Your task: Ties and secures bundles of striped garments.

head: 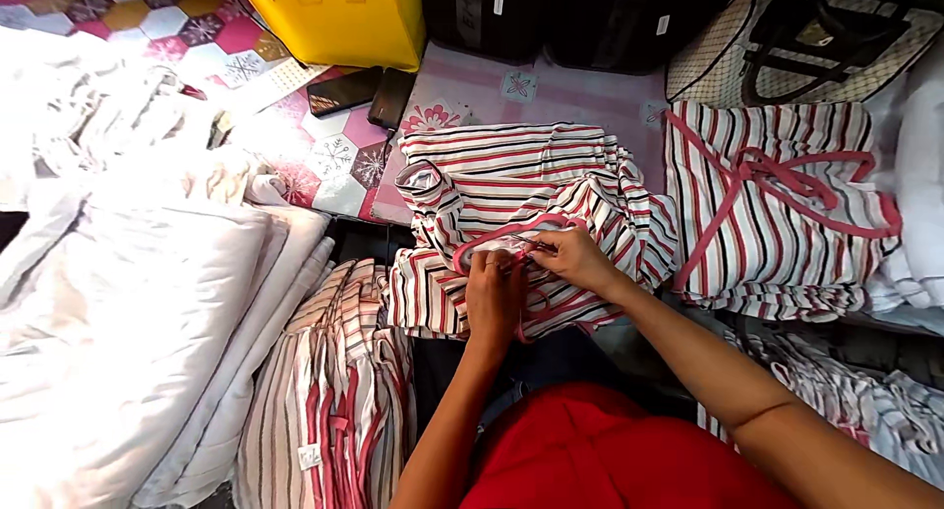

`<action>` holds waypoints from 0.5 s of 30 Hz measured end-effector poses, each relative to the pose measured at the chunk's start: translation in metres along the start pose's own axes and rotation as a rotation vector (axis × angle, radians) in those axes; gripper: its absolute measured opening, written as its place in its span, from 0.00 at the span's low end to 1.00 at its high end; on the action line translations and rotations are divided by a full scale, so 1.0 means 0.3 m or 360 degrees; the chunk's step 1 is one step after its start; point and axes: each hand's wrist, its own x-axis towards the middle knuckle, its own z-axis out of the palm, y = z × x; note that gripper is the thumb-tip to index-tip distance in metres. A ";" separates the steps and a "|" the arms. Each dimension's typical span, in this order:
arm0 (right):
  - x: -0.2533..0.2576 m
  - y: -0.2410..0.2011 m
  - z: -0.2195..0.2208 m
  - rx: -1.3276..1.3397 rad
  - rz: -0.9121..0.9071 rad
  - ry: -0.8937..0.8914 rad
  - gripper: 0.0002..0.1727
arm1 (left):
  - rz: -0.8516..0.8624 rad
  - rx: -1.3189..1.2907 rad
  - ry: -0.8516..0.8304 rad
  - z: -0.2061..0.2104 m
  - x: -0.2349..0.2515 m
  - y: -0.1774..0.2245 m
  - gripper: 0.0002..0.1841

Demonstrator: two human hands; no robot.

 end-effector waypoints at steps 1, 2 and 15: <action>-0.003 0.001 0.006 -0.0002 0.0012 -0.0002 0.10 | 0.0035 -0.0019 0.0020 0.021 0.003 -0.018 0.07; -0.006 0.002 0.010 0.0006 0.0032 -0.0004 0.11 | 0.0068 -0.0053 0.0050 0.037 0.004 -0.033 0.05; -0.133 -0.024 -0.005 0.1402 0.0827 -0.0509 0.24 | -0.0303 -0.0782 -0.0113 0.006 -0.028 -0.078 0.04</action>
